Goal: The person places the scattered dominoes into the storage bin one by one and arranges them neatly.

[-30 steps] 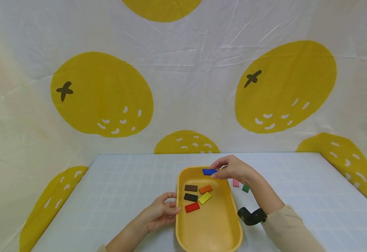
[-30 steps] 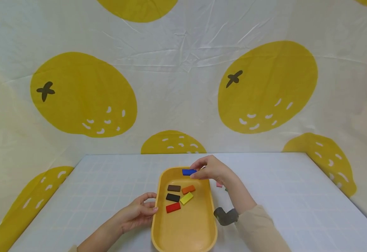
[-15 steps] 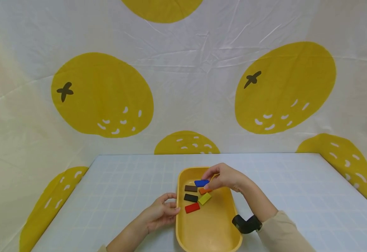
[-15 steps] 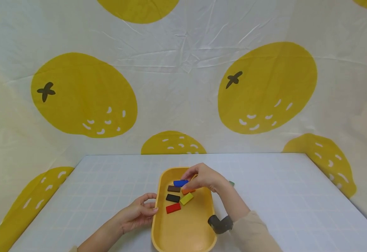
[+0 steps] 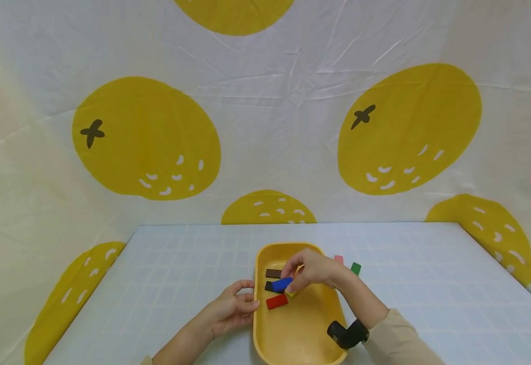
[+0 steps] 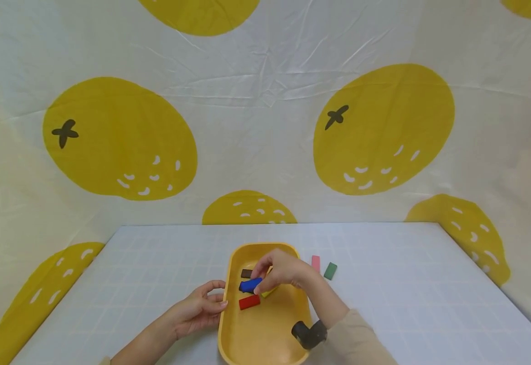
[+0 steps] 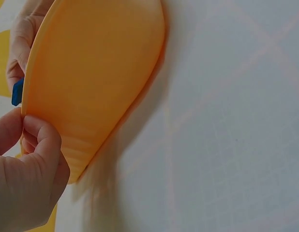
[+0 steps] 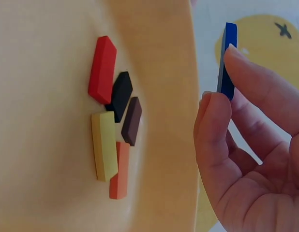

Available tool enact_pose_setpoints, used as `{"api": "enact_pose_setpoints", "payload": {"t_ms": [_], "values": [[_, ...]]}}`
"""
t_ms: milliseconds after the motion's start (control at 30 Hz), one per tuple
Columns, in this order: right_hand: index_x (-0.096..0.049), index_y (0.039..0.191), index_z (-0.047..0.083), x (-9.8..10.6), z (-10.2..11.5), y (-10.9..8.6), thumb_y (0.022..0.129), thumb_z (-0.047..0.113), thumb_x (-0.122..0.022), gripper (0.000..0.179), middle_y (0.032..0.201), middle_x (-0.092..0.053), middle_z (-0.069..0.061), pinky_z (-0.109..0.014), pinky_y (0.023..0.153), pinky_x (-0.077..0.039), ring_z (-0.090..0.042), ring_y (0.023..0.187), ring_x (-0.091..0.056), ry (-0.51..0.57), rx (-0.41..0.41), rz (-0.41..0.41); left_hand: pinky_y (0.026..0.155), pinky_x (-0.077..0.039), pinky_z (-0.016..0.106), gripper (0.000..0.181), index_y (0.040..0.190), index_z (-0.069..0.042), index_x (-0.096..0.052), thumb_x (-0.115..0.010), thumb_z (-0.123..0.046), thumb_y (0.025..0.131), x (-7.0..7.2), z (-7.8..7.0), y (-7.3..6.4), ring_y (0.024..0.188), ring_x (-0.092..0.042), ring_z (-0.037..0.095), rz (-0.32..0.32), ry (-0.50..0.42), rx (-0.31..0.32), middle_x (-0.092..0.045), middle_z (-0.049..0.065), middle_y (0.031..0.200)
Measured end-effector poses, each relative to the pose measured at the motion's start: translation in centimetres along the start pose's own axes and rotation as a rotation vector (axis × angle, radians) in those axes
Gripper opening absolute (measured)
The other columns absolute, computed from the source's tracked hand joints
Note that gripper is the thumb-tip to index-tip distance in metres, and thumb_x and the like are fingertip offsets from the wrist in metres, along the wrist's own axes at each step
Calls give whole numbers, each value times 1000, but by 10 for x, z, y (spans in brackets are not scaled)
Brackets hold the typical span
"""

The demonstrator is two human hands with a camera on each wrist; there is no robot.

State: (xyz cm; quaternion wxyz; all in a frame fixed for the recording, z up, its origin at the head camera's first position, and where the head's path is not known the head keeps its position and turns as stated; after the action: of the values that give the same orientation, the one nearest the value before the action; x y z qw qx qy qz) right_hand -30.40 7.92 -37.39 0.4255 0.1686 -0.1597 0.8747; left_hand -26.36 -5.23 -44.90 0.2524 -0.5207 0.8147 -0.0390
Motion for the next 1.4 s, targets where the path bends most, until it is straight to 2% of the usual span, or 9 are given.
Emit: {"api": "enact_pose_setpoints", "payload": {"t_ms": [300,433,667,833,1133,1400], "values": [[-68,85,3,-11,-1,3,69,3,-80,19,75,-59,-5,-27,61,-48,-18,69,-53,-36,-16,22,73,-50,27,45,125,-2,-32,-53,10,87,2,1,-1,83,-57,18,-22,4,16,-57,14,104],[-68,85,4,-18,-2,5,69,2,-80,20,76,-60,-5,-28,62,-48,-19,72,-54,-37,-31,46,73,-50,27,46,126,-2,-30,-52,10,88,2,1,0,83,-57,18,-14,5,14,-56,13,103],[-69,82,3,-30,-4,8,66,-3,-80,20,70,-60,-5,-26,59,-44,-17,66,-52,-59,-40,92,69,-48,25,44,125,-2,-30,-52,10,88,-1,1,2,81,-56,16,16,-1,-2,-56,10,98],[-69,81,3,-34,-7,9,66,-4,-80,20,71,-60,-6,-26,59,-42,-17,67,-51,-79,-62,105,69,-48,24,43,124,-3,-32,-52,11,88,-1,0,2,79,-56,15,11,-2,-3,-56,11,99],[-68,82,5,-39,-9,7,67,-6,-79,21,73,-61,-6,-27,63,-46,-19,70,-52,-106,-82,153,70,-48,25,45,125,-3,-31,-52,11,88,0,0,1,82,-56,17,-4,2,8,-56,12,103],[-67,87,-1,-33,-11,7,69,-3,-76,20,66,-57,-3,-24,56,-45,-14,61,-49,-97,-85,112,68,-48,24,45,125,-3,-32,-53,10,87,1,1,1,81,-55,17,-4,-2,2,-56,11,101]]}}
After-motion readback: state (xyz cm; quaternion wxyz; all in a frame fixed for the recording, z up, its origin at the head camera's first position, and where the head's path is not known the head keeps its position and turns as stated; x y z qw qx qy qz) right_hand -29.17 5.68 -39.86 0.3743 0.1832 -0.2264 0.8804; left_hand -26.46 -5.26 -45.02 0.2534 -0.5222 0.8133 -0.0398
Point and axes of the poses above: each hand's wrist, its own y-axis towards the middle knuckle, its own x-axis out of the back of the hand, z = x × y, the point moved 10 cm from there along y, towards the middle knuckle
